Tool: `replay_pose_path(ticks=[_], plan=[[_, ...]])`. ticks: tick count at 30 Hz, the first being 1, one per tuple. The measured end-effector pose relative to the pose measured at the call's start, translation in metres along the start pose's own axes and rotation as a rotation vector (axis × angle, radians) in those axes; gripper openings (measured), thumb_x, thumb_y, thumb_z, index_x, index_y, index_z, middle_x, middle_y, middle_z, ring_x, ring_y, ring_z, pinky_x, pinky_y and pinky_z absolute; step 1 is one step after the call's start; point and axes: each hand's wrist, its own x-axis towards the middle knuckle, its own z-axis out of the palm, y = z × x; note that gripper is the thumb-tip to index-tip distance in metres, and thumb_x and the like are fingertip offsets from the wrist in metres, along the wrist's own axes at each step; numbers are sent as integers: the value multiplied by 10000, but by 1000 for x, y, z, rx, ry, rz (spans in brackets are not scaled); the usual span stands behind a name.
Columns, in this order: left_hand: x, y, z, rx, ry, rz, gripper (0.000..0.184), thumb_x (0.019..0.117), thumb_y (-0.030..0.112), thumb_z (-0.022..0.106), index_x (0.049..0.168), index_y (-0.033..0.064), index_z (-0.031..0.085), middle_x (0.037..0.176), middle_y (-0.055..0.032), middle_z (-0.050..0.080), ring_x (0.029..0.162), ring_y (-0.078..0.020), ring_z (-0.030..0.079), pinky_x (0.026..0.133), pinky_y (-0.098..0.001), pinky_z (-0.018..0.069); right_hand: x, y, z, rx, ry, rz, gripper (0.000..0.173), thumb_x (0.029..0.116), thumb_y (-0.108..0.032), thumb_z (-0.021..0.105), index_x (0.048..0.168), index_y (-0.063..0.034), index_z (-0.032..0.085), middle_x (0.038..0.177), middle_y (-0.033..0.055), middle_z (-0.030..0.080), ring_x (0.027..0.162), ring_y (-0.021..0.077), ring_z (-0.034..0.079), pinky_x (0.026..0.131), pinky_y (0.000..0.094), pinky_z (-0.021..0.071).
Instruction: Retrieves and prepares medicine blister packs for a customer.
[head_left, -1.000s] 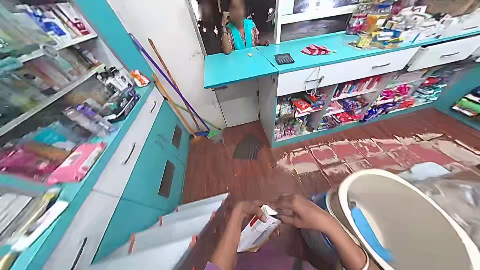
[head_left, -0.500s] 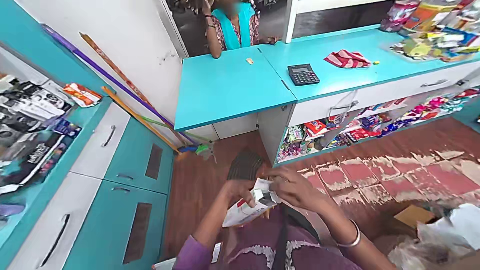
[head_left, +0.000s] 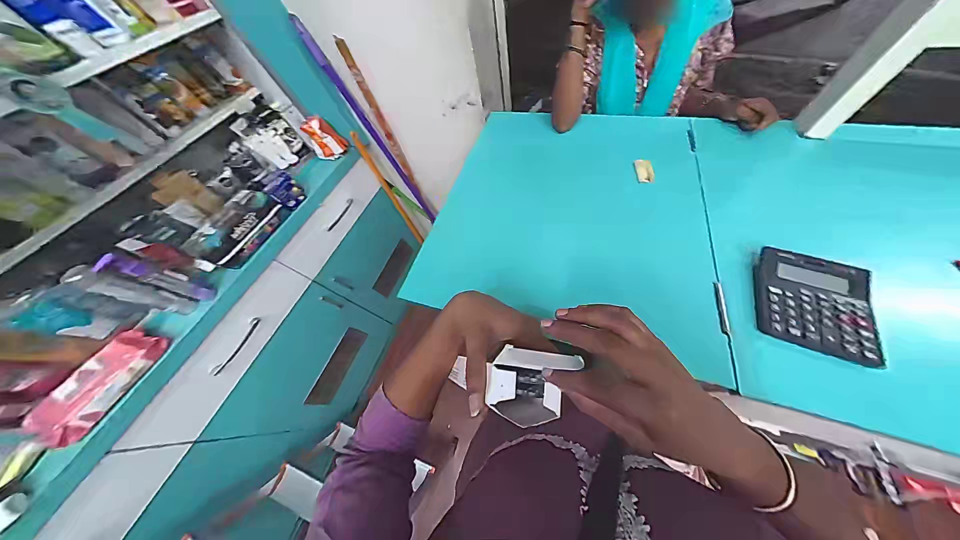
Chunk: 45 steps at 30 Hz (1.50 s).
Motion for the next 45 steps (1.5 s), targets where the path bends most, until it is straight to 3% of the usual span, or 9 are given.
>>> replay_pose_path(ticks=[2,5,10,17,22,26,30,36,45], plan=[[-1,12,-13,185,-47,216,192,805,144,733,967,45,709,896,86,722,841,39,664,783,-154,542,9,10,2,-16,47,17,161,1036,-238,600,1085,-172,739,1399,67,626,1378,231,499,1160,390,375],[27,37,-52,567,-320,359,792,552,402,888,1166,-47,670,1067,-17,694,1000,-26,621,882,-218,510,13,27,2,-96,94,93,204,1033,-302,608,1037,-176,768,1388,55,643,1377,226,505,1161,391,373],[42,80,-70,925,-362,308,847,596,345,917,1289,-40,618,1140,-91,705,1058,-100,647,913,-279,532,19,45,16,-226,88,144,169,1027,-237,559,1015,-168,714,1436,87,606,1381,294,509,1137,467,399],[71,160,-18,1656,-65,-337,722,781,423,869,1289,-11,595,1081,-223,672,1025,-407,645,876,-621,475,11,112,74,35,619,318,583,966,-203,665,1474,-17,446,1372,138,595,1280,103,565,1110,218,434],[90,193,17,1884,-164,-395,689,810,390,847,1277,-44,587,1131,-228,656,1066,-403,632,854,-601,478,17,117,71,57,828,311,581,1019,-257,602,1551,-169,384,1460,-37,547,1313,7,530,1117,209,436],[94,198,4,1876,-165,-336,659,843,446,808,1232,-46,608,1091,-227,661,1036,-408,643,814,-604,494,14,125,68,32,860,303,486,1017,-195,587,1477,-87,472,1458,14,559,1325,48,535,1129,238,445],[102,197,-56,1592,-260,-195,672,842,403,830,1295,-36,598,1083,-239,667,1011,-384,646,848,-595,494,-3,130,43,-177,713,331,140,1037,-234,555,1013,-169,677,1419,12,576,1325,103,536,1089,267,475],[103,167,-139,1340,-269,59,748,781,273,889,1399,14,556,1208,-196,669,1080,-281,650,945,-481,517,-47,118,-1,-353,511,300,211,1074,-183,485,1152,-188,681,1330,38,622,1286,119,563,1100,259,456],[58,154,-190,1066,-171,341,830,638,156,948,1371,45,576,1288,-48,669,1205,-99,619,1034,-280,516,-109,90,17,-548,478,569,237,1031,-121,487,1115,-131,708,1183,128,687,1180,193,611,1053,253,441]])
